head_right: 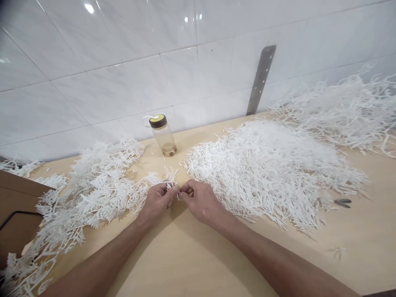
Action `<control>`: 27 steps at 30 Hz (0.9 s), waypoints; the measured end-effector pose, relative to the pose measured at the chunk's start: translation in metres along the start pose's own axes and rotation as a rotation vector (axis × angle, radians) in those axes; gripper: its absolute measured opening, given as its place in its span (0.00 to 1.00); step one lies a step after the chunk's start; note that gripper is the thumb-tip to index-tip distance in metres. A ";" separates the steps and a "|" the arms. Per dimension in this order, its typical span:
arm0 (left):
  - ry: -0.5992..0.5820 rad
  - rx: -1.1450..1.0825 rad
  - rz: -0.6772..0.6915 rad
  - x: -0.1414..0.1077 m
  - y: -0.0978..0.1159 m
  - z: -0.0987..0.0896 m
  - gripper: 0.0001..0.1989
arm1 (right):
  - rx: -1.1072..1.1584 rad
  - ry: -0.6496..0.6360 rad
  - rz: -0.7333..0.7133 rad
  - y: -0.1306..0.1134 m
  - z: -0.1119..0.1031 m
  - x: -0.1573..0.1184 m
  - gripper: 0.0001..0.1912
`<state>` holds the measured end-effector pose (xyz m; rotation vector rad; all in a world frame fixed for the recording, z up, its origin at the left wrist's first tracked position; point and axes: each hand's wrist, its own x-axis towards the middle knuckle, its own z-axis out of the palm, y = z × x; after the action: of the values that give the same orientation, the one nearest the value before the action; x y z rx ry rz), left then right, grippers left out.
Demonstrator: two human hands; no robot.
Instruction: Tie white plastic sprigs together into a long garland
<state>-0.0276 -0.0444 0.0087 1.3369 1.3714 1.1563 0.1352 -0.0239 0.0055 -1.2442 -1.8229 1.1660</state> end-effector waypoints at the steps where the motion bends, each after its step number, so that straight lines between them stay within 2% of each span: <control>1: 0.000 0.007 -0.002 0.000 0.000 0.000 0.21 | -0.022 0.004 -0.001 0.000 0.000 -0.001 0.07; 6: 0.040 0.051 0.040 0.000 -0.005 0.002 0.22 | -0.160 0.042 -0.066 -0.002 0.002 -0.003 0.07; 16: 0.046 0.146 0.097 0.001 -0.012 0.002 0.20 | -0.160 0.079 -0.016 -0.001 0.009 -0.003 0.07; 19: 0.042 0.155 0.105 0.002 -0.015 0.002 0.21 | -0.121 0.057 0.028 -0.001 0.008 -0.003 0.05; 23: 0.027 0.149 0.106 0.002 -0.016 0.002 0.20 | -0.027 -0.040 0.157 -0.002 0.008 -0.003 0.04; 25: 0.023 0.155 0.106 0.003 -0.015 0.002 0.19 | -0.050 -0.027 0.133 -0.002 0.009 -0.003 0.04; 27: 0.032 0.188 0.114 0.003 -0.015 0.002 0.19 | -0.120 0.022 0.036 -0.001 0.011 -0.003 0.04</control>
<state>-0.0282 -0.0413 -0.0060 1.5534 1.4725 1.1499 0.1261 -0.0305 0.0018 -1.3566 -1.8847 1.0710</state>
